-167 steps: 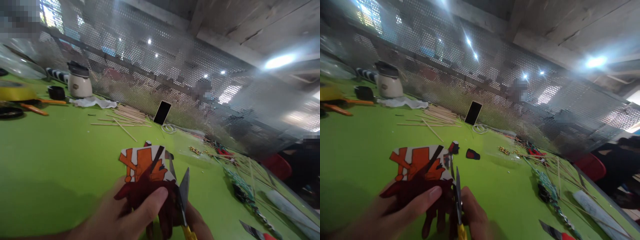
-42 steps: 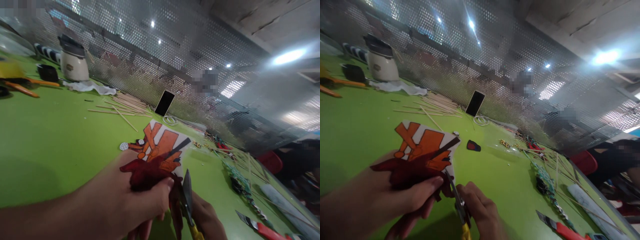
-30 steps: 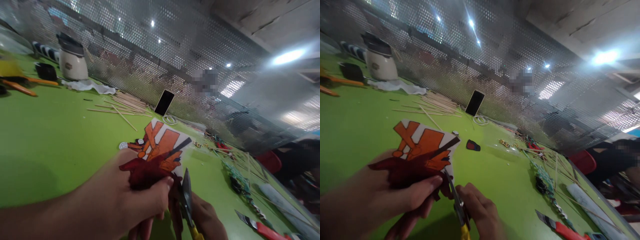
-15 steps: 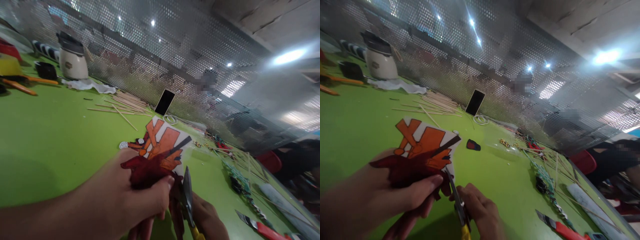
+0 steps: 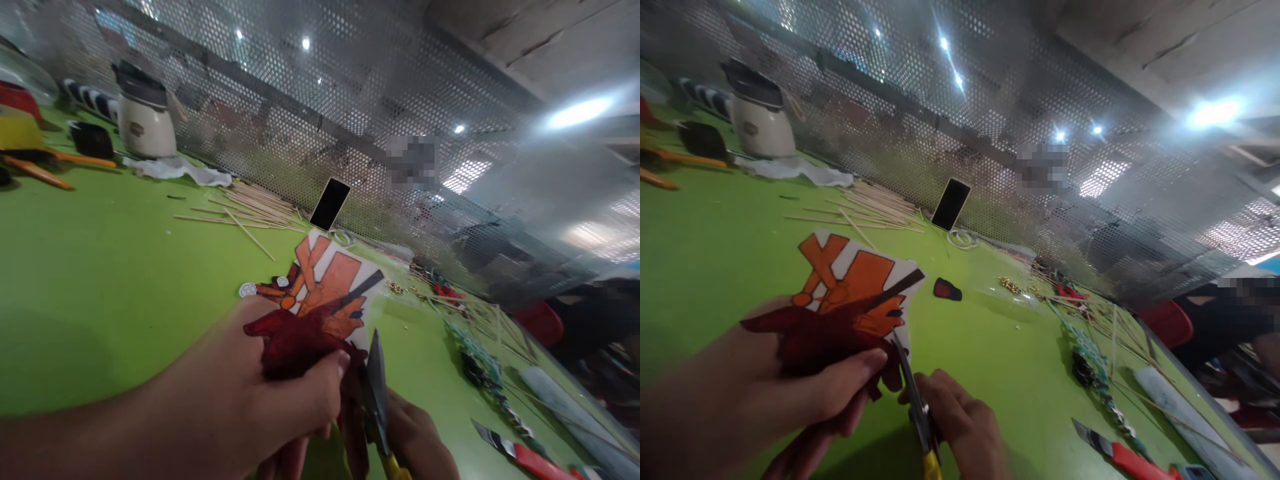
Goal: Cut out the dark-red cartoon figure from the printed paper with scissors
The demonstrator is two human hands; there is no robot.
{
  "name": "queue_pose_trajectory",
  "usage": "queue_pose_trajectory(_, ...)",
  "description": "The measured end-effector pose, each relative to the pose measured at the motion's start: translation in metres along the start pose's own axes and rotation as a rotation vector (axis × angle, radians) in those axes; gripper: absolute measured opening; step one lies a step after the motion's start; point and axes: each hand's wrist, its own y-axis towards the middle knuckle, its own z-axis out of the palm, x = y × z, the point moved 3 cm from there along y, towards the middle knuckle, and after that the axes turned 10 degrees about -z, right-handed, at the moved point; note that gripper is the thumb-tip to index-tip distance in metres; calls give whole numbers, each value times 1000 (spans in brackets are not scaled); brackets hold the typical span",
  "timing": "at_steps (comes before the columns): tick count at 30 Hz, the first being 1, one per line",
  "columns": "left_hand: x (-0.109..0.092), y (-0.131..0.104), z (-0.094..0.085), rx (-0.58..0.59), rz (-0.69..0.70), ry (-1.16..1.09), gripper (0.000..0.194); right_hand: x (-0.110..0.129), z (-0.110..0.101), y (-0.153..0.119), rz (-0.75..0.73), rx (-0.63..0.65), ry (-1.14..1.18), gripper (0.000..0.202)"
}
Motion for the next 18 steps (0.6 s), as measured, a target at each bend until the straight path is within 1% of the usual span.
queue_pose_trajectory(3, 0, 1, -1, -22, 14, 18, 23, -5, 5, -3, 142, 11, 193, 72)
queue_pose_trajectory(4, 1, 1, -2, -24, 16, 20, 23, -4, 5, -3, 164, 16, 236, 68)
queue_pose_trajectory(9, 0, 1, -3, -29, -4, 33, 24, 6, 3, -3, 259, 52, 327, 65)
queue_pose_trajectory(11, 0, 1, -4, -34, -18, 54, 26, 9, 2, -3, 263, 46, 329, 66)
queue_pose_trajectory(14, 1, 0, -5, -67, -8, 114, 30, 12, 3, -2, 225, 36, 305, 68)
queue_pose_trajectory(18, 2, -1, -5, -59, -17, 132, 31, 11, 2, -2, 239, 29, 247, 70)
